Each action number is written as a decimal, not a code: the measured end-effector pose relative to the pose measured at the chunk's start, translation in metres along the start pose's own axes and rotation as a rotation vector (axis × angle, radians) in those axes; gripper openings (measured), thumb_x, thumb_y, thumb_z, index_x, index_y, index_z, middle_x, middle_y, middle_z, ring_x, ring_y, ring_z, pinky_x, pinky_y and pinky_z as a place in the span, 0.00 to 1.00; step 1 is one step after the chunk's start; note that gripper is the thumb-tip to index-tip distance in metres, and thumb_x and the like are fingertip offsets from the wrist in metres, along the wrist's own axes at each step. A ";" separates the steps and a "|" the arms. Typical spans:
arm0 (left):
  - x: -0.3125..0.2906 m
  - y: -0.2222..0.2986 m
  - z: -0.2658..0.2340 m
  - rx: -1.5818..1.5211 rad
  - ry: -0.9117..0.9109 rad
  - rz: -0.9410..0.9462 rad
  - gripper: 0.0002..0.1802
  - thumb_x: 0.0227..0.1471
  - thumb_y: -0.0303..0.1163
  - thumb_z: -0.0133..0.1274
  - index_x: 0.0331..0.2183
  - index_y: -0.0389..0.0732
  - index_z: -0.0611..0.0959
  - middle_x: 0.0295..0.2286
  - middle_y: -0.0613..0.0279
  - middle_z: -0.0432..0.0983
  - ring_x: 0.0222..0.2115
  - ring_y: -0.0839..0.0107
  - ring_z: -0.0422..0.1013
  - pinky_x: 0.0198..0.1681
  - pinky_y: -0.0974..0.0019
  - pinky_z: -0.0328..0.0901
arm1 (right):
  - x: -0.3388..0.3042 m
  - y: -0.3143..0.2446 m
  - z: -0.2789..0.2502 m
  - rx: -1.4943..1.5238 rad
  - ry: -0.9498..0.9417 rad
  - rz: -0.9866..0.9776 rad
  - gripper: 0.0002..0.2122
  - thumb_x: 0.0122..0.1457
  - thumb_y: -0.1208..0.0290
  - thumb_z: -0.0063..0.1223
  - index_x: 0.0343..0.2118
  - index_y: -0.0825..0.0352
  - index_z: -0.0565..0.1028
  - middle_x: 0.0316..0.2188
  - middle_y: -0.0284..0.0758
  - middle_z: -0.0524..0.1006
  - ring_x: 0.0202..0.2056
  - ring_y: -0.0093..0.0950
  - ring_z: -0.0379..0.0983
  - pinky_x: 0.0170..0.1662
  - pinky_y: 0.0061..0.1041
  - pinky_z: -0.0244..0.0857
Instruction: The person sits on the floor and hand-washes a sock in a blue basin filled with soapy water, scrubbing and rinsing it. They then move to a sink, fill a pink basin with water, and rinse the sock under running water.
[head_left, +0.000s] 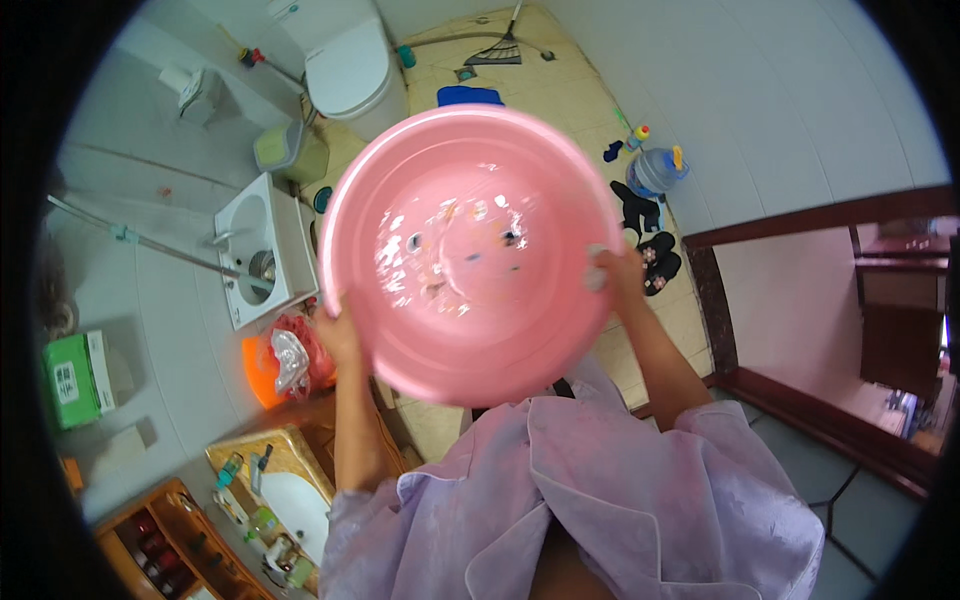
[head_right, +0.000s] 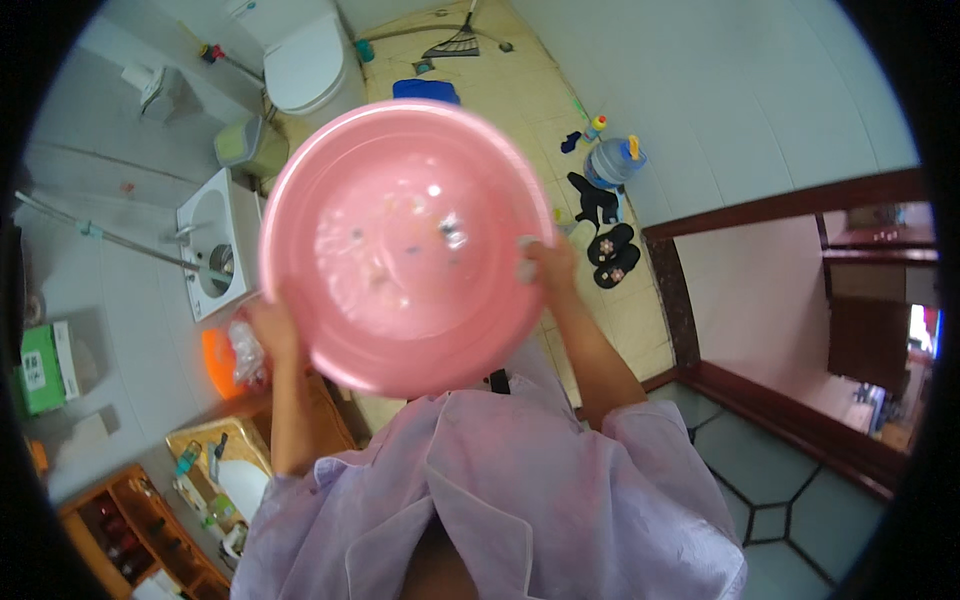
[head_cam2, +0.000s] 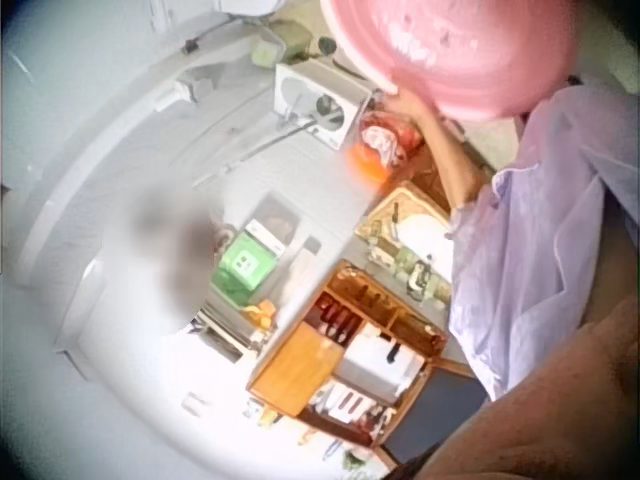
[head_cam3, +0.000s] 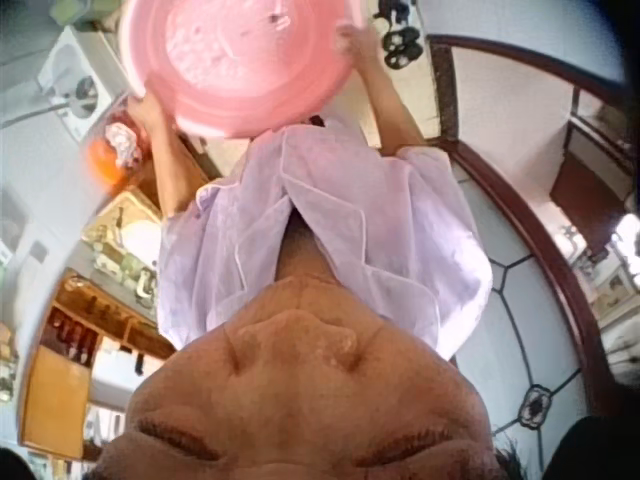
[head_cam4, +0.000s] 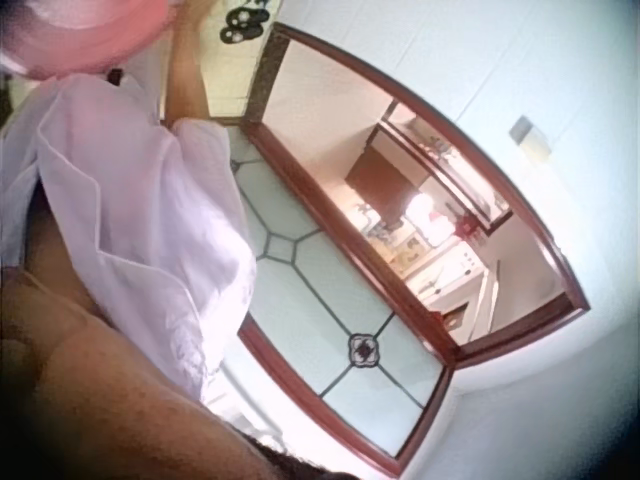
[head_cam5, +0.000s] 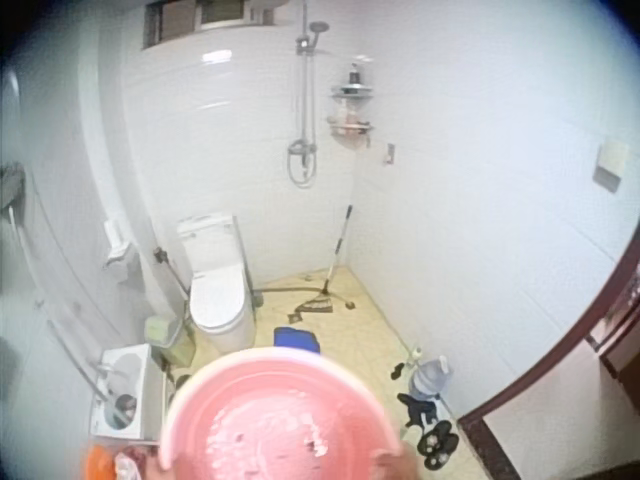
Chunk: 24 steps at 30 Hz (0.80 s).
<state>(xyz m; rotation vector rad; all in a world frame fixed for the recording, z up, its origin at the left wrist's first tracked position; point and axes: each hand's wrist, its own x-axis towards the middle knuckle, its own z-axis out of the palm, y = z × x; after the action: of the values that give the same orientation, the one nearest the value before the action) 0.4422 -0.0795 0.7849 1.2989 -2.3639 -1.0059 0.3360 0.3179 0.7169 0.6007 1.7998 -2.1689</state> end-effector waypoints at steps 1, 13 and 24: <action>-0.018 0.051 0.009 -0.026 -0.014 -0.021 0.19 0.45 0.41 0.56 0.29 0.32 0.76 0.23 0.57 0.73 0.23 0.71 0.66 0.27 0.66 0.64 | 0.001 -0.021 -0.011 -0.084 0.091 -0.136 0.13 0.41 0.76 0.48 0.34 0.68 0.74 0.24 0.29 0.73 0.22 0.20 0.68 0.24 0.20 0.62; -0.146 0.163 0.272 -0.340 -0.258 0.029 0.22 0.44 0.48 0.54 0.25 0.35 0.75 0.18 0.51 0.72 0.20 0.60 0.70 0.26 0.61 0.64 | 0.064 -0.131 -0.300 -0.193 0.387 -0.212 0.09 0.38 0.80 0.45 0.27 0.72 0.71 0.24 0.34 0.73 0.24 0.25 0.70 0.27 0.22 0.65; -0.241 0.253 0.355 -0.441 -0.515 -0.050 0.23 0.45 0.48 0.52 0.26 0.34 0.74 0.20 0.48 0.73 0.23 0.57 0.71 0.29 0.60 0.64 | 0.084 -0.187 -0.439 -0.270 0.494 -0.138 0.11 0.39 0.80 0.44 0.29 0.73 0.71 0.25 0.36 0.72 0.25 0.26 0.70 0.29 0.24 0.66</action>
<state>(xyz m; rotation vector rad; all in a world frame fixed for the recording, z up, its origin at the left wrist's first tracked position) 0.2314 0.3673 0.7233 1.0202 -2.2365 -1.9363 0.2423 0.7899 0.7757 1.0392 2.3969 -1.9183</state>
